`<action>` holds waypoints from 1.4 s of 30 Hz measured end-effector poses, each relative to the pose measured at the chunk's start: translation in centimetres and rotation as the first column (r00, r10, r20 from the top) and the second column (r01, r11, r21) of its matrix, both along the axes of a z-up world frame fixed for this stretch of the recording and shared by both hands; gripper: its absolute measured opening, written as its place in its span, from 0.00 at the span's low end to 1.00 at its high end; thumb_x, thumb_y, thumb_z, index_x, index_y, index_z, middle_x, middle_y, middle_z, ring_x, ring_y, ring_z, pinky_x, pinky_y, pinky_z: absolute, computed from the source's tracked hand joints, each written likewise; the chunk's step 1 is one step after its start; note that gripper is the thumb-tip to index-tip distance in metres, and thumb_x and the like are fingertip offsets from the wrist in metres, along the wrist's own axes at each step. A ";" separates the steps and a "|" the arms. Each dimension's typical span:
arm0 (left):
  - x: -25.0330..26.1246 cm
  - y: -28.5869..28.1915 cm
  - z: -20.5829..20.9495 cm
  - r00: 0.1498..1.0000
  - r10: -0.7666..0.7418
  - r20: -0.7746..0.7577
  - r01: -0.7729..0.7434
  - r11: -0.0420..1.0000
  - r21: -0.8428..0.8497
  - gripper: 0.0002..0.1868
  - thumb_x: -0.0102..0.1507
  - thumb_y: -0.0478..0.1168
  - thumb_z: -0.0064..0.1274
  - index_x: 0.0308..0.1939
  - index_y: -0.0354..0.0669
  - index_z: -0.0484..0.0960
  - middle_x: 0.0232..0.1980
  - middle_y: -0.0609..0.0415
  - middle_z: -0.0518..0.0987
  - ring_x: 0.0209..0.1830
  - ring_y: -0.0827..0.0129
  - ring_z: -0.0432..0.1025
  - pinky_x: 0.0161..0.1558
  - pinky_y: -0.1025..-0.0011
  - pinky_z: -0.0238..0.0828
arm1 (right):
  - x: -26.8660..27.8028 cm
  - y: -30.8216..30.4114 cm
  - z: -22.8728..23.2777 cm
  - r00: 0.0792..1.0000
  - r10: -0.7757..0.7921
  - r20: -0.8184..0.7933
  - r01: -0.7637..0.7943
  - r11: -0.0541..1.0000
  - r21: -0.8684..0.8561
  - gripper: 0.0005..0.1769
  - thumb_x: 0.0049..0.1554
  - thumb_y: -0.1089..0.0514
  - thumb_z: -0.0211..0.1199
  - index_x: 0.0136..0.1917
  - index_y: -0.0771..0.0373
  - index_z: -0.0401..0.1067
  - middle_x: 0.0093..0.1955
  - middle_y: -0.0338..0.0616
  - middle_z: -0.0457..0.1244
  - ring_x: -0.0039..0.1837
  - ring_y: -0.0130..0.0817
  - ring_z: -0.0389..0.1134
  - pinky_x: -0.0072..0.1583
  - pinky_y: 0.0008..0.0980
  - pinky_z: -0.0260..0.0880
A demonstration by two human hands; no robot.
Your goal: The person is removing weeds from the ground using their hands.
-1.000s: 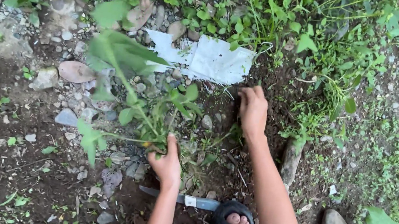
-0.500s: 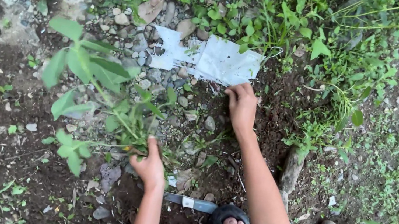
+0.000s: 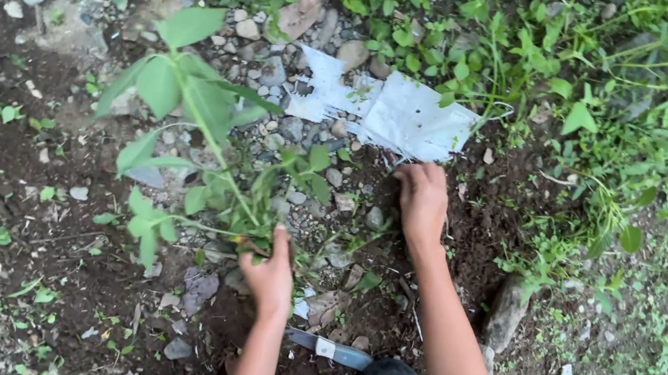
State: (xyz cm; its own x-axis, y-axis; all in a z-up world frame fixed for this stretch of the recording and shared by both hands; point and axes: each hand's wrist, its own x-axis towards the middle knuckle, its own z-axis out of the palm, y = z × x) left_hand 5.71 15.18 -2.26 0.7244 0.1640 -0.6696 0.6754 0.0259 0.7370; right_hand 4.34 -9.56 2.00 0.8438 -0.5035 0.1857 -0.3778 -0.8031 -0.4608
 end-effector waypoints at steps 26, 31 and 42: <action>-0.5 0.7 -0.7 0.993 0.024 -0.116 -0.029 0.999 -0.045 0.19 0.64 0.48 0.59 0.44 0.35 0.75 0.39 0.50 0.85 0.33 0.71 0.77 0.38 0.70 0.74 | 2.7 1.4 0.1 0.988 -0.146 -0.048 0.153 0.954 0.259 0.09 0.58 0.68 0.62 0.50 0.61 0.79 0.51 0.46 0.70 0.51 0.40 0.71 0.53 0.35 0.74; 0.0 -0.2 0.6 0.986 -0.059 -0.154 0.062 0.998 0.012 0.19 0.65 0.49 0.58 0.46 0.36 0.73 0.39 0.48 0.82 0.33 0.67 0.74 0.38 0.70 0.72 | 4.1 3.5 -0.5 0.987 0.162 -0.012 -0.159 0.976 0.146 0.09 0.51 0.66 0.69 0.48 0.66 0.78 0.49 0.51 0.64 0.54 0.50 0.66 0.56 0.42 0.68; -0.6 -0.2 0.3 0.991 -0.065 -0.115 0.065 0.998 -0.011 0.19 0.65 0.48 0.58 0.44 0.35 0.75 0.38 0.51 0.82 0.33 0.69 0.75 0.39 0.70 0.73 | 4.0 2.3 -5.6 0.996 -0.066 0.067 0.063 0.997 0.052 0.05 0.59 0.70 0.59 0.50 0.70 0.69 0.51 0.53 0.61 0.54 0.48 0.62 0.58 0.44 0.64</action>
